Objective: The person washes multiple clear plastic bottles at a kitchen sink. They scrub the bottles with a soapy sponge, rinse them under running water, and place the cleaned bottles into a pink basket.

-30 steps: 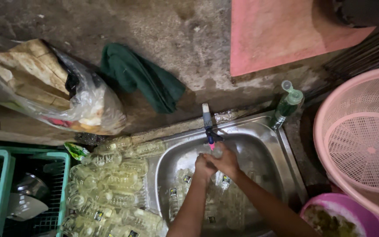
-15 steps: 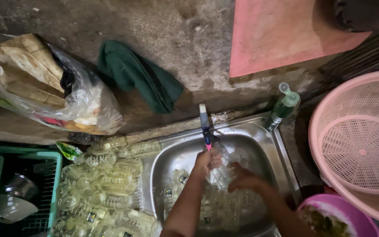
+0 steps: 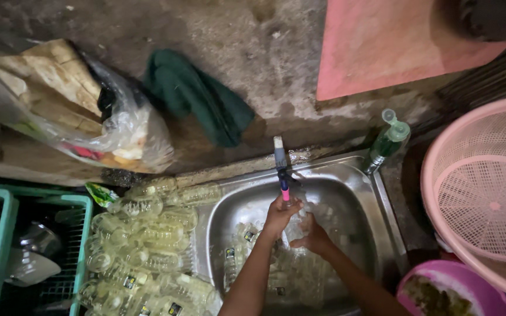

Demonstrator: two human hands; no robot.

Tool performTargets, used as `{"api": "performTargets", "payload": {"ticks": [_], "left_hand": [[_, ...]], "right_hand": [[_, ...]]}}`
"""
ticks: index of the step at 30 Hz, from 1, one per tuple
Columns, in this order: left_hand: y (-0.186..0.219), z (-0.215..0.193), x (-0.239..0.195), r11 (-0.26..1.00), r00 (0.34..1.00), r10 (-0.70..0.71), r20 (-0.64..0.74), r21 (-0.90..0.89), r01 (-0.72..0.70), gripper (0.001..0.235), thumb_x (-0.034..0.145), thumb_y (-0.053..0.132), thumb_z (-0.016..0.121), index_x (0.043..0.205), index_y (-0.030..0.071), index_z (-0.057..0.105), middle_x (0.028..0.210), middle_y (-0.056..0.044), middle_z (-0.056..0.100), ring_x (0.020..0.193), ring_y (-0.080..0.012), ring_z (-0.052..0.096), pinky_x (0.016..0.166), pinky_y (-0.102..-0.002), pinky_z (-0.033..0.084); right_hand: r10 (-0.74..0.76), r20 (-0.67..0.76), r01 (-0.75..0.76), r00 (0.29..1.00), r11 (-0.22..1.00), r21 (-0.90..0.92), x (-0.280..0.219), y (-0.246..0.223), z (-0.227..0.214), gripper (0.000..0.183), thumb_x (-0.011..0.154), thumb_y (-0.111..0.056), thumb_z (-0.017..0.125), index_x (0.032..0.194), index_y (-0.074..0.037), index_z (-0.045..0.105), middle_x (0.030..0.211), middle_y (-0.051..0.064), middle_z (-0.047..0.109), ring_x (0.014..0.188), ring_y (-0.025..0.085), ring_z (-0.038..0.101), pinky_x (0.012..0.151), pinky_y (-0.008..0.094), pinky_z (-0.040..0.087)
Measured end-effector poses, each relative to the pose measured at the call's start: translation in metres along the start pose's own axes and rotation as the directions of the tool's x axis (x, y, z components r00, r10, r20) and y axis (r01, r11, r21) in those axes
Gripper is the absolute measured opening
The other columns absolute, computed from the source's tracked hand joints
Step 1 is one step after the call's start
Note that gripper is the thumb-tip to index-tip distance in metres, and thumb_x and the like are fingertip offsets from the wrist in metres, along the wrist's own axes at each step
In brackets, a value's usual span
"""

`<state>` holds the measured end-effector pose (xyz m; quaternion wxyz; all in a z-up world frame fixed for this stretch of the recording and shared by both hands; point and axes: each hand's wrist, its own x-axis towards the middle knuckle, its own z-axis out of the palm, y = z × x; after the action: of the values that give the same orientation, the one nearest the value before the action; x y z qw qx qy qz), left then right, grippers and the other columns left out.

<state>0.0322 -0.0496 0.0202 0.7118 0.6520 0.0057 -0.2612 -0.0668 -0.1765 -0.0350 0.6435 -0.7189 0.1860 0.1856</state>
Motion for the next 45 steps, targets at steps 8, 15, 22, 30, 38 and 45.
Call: {"api": "performTargets", "payload": {"ticks": [8,15,22,30,38,45], "left_hand": [[0.008,-0.002,0.002,1.000,1.000,0.007,-0.016,0.018,-0.007,0.029,0.085,0.012,0.083,0.107,0.006,0.066,0.102,-0.001,0.075,0.097,-0.0121,0.070,0.088,-0.029,0.057],[0.010,-0.007,-0.004,0.998,0.999,0.019,0.034,-0.057,-0.017,0.059,0.081,0.009,0.086,0.132,0.007,0.055,0.115,-0.008,0.065,0.103,-0.0181,0.068,0.089,-0.033,0.058],[0.020,-0.009,-0.039,0.994,0.992,-0.106,0.066,0.011,0.105,0.097,0.070,0.010,0.090,0.149,0.014,0.034,0.136,-0.010,0.059,0.122,-0.0227,0.062,0.098,-0.037,0.055],[0.011,-0.012,-0.054,0.987,0.987,-0.160,0.000,0.009,0.160,0.083,0.068,0.011,0.090,0.141,0.007,0.050,0.119,-0.010,0.069,0.111,-0.0236,0.067,0.095,-0.036,0.056],[-0.002,-0.011,-0.046,0.985,0.984,-0.171,-0.043,0.033,0.172,0.087,0.065,0.014,0.094,0.140,0.008,0.050,0.120,-0.011,0.065,0.110,-0.0233,0.066,0.091,-0.037,0.056],[-0.006,-0.014,-0.043,0.978,0.981,-0.184,-0.055,0.091,0.188,0.091,0.063,0.019,0.094,0.142,0.010,0.048,0.121,-0.013,0.066,0.113,-0.0244,0.065,0.094,-0.037,0.055]], "right_hand": [[0.005,-0.001,-0.005,1.000,1.000,0.021,0.004,-0.007,0.000,0.117,0.044,-0.018,0.099,0.144,-0.012,0.037,0.127,0.011,0.063,0.121,0.025,0.060,0.099,0.040,0.051],[0.025,0.010,-0.025,1.000,0.999,0.025,0.002,-0.023,-0.001,0.114,0.048,-0.019,0.099,0.143,-0.013,0.037,0.125,0.011,0.062,0.116,0.026,0.062,0.097,0.042,0.053],[-0.038,0.044,0.031,0.998,0.988,0.152,-0.003,-0.042,-0.004,0.112,0.049,-0.016,0.096,0.145,-0.010,0.038,0.126,0.014,0.068,0.117,0.026,0.065,0.095,0.041,0.056],[-0.235,0.130,0.228,0.963,0.971,0.071,-0.023,-0.111,-0.045,0.096,0.067,-0.019,0.091,0.147,-0.008,0.041,0.138,0.016,0.061,0.124,0.027,0.060,0.098,0.040,0.054],[-0.534,-0.279,0.393,0.798,0.813,-0.430,-0.047,-0.223,-0.073,0.034,0.091,-0.028,0.072,0.120,-0.008,0.073,0.119,0.015,0.072,0.107,0.030,0.070,0.092,0.037,0.054],[-0.756,-0.155,0.573,0.636,0.597,-0.562,-0.023,-0.203,-0.078,0.028,0.090,-0.012,0.067,0.115,-0.004,0.076,0.116,0.016,0.074,0.108,0.032,0.068,0.096,0.039,0.054]]}}
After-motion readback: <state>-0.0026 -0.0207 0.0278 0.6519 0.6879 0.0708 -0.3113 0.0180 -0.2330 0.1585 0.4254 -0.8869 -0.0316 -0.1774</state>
